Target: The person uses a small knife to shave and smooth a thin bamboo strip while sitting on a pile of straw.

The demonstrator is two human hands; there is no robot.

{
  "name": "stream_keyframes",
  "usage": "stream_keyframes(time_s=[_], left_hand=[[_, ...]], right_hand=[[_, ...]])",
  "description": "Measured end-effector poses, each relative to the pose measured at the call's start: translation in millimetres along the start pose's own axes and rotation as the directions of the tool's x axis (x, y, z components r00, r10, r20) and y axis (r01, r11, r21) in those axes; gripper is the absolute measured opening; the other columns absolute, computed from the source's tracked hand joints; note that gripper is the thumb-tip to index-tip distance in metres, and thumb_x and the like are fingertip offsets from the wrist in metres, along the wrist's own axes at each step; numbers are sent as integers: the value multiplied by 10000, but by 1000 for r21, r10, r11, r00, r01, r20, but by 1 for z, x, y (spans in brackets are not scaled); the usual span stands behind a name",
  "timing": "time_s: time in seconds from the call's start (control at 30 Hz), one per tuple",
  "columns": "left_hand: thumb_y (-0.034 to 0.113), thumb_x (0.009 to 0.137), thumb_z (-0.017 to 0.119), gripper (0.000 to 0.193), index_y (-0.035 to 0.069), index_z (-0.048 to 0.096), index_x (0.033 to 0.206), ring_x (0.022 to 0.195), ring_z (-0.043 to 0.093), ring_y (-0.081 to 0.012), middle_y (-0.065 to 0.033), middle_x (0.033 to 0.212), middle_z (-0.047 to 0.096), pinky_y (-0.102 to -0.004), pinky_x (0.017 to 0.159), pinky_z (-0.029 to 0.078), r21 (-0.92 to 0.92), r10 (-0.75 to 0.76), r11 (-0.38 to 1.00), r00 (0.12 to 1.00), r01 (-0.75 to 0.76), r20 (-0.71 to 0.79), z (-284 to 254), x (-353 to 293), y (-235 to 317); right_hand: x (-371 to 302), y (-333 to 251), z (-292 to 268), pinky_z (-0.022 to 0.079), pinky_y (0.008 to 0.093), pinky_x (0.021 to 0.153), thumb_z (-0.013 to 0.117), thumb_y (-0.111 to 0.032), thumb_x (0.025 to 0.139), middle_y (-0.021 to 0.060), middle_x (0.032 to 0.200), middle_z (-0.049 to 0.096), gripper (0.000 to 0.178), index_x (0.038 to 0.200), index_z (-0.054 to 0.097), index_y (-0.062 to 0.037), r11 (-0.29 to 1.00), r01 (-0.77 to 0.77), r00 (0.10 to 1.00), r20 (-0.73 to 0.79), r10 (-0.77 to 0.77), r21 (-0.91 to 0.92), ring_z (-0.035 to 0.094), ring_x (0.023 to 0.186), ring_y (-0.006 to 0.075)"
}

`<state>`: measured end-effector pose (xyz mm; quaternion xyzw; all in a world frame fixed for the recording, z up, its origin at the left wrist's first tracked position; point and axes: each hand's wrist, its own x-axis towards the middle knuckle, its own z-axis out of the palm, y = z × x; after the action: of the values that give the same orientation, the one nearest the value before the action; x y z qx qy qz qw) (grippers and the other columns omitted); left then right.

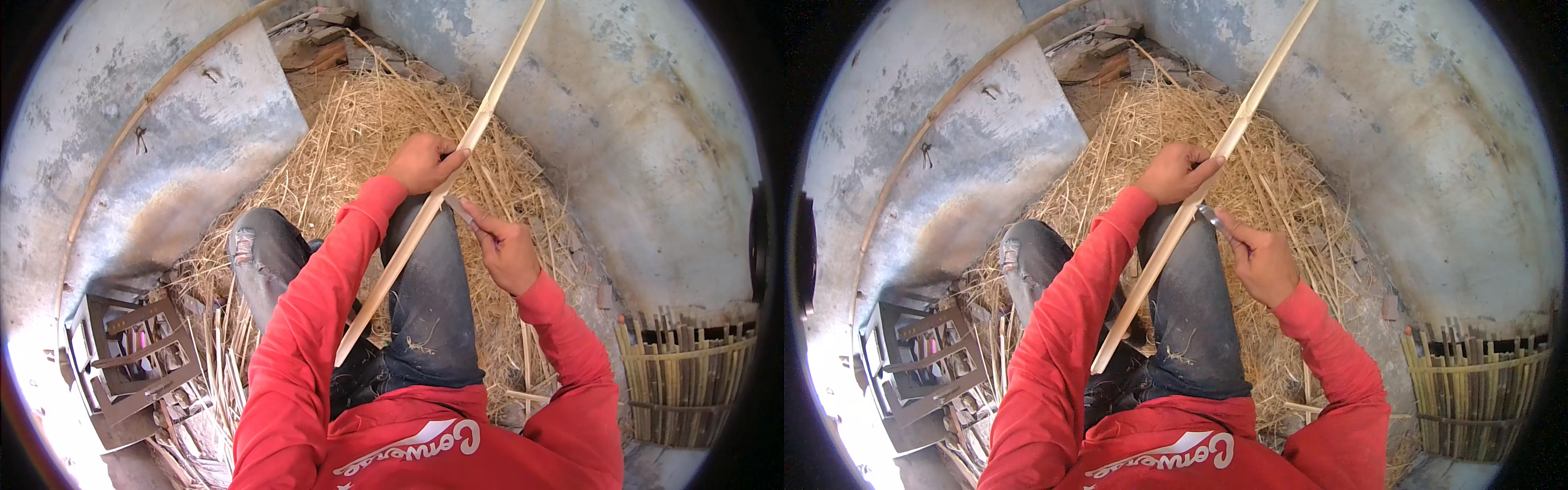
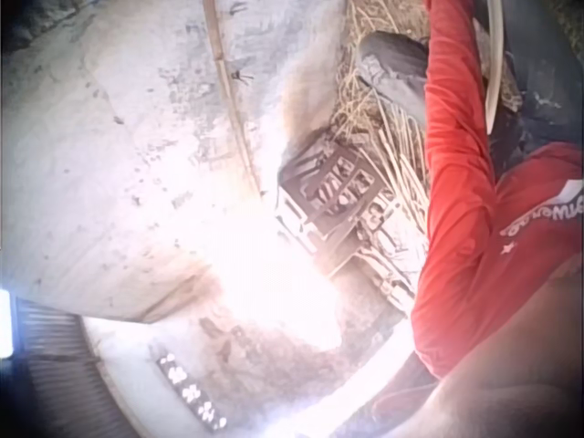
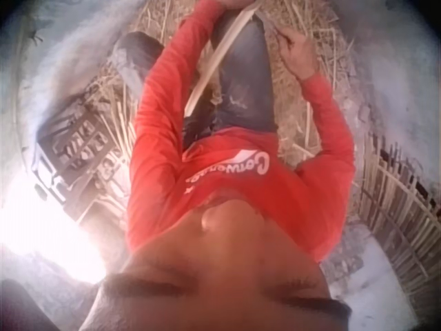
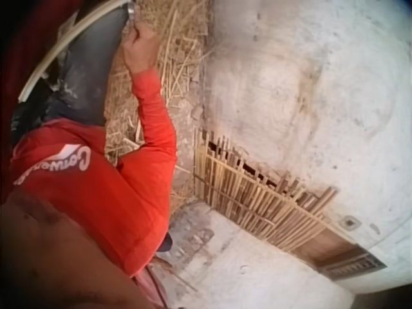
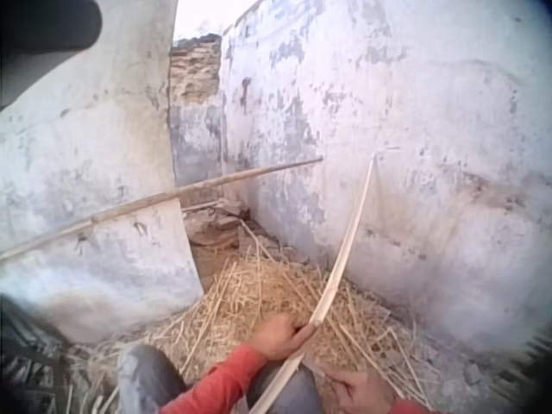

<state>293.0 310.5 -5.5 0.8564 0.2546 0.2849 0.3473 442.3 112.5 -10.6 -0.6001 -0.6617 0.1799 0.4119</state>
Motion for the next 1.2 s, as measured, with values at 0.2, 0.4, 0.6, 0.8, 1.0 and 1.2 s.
stream_keyframes(time_s=[0.2, 0.4, 0.6, 0.8, 1.0, 1.2], left_hand=[[418, 1036, 630, 541, -21, 617, 721, 530, 444, -276, -186, 600, 483, -452, 557, 402, -26, 21, 999, 1000, -21, -15, 2, -1, -4], [398, 1034, 639, 513, -18, 618, 735, 537, 457, -255, -163, 597, 477, -446, 562, 403, 46, -6, 999, 1000, 5, 25, -1, -2, -6], [434, 1019, 627, 521, -19, 685, 767, 575, 555, -388, -235, 636, 577, -494, 613, 469, 31, -59, 998, 997, 58, 46, -1, 0, 2], [444, 1021, 614, 535, -18, 679, 759, 587, 559, -407, -247, 645, 580, -506, 622, 469, 76, 10, 997, 1000, -11, 20, -1, 0, -3], [399, 1034, 645, 512, -12, 627, 729, 540, 449, -288, -187, 609, 484, -460, 567, 409, 54, -18, 998, 999, 16, 31, 3, 0, -5], [457, 1015, 618, 536, -6, 679, 751, 581, 562, -411, -240, 638, 583, -505, 612, 468, 55, -42, 998, 999, 41, 10, -2, -3, -7]], right_hand=[[-2, -12, -4, 566, 406, 691, 618, -2, 955, 267, 951, 712, 467, 1390, 701, -151, 1000, -10, 996, 88, 9, 9, 728, 712, 362], [-25, -8, 9, 588, 363, 820, 624, -22, 983, 253, 1068, 736, 422, 1385, 704, -127, 970, -78, 858, 511, -53, 231, 784, 915, 312], [1, -8, -7, 573, 343, 778, 629, -39, 992, 271, 977, 730, 405, 1384, 703, -110, 983, -19, 998, 66, 7, 183, 763, 845, 175], [2, 4, -2, 501, 372, 602, 619, -37, 986, 264, 762, 637, 423, 1395, 694, -116, 999, 5, 1000, 19, -5, 37, 620, 556, 263], [-11, -1, 10, 545, 366, 692, 619, -19, 970, 236, 917, 686, 442, 1382, 708, -149, 997, -77, 986, 149, 76, -1, 695, 708, 286], [-32, -28, 19, 565, 440, 673, 624, -22, 928, 239, 834, 700, 462, 1355, 725, -166, 990, 83, 865, 486, -127, 112, 740, 710, 356]])
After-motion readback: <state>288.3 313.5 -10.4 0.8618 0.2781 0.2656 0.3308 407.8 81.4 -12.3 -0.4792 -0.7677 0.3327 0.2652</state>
